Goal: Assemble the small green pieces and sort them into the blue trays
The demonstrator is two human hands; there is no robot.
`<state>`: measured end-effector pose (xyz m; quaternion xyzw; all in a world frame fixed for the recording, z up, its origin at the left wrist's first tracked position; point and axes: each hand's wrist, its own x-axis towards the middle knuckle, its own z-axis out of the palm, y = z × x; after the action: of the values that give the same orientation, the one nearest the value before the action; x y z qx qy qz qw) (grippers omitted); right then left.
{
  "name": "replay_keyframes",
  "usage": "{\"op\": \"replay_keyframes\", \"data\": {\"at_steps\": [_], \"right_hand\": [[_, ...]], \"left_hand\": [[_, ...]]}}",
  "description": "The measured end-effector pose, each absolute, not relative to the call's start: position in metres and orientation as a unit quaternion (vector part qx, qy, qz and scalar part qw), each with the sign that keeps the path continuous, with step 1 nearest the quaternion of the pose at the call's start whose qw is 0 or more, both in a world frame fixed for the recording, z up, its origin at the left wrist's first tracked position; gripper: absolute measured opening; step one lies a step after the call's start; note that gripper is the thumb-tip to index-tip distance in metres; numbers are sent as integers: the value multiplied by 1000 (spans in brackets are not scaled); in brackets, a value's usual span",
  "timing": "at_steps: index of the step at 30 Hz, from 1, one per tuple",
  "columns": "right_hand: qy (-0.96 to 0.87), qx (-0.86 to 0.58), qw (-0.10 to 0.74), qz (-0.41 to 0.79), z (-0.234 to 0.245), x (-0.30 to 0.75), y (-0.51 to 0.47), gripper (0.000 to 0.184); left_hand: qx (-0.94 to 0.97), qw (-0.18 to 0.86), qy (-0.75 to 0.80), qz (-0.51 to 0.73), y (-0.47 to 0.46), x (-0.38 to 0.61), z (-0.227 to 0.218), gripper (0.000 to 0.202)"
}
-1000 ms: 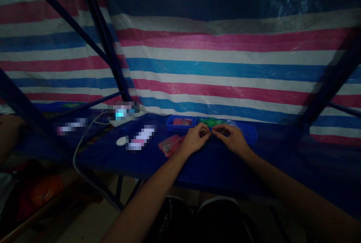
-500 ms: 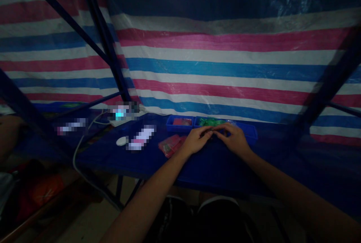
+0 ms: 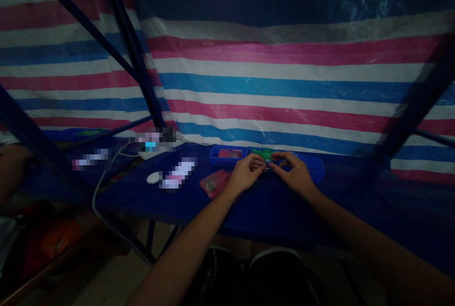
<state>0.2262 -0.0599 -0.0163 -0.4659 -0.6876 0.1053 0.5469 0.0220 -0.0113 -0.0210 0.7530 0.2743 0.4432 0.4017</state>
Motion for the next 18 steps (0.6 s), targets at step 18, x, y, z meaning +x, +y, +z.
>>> {"op": "replay_keyframes", "data": {"at_steps": [18], "right_hand": [[-775,-424,461,83,-16,226,-63,16]], "left_hand": [[814,310,278,406,-17,18,-12,34]]}}
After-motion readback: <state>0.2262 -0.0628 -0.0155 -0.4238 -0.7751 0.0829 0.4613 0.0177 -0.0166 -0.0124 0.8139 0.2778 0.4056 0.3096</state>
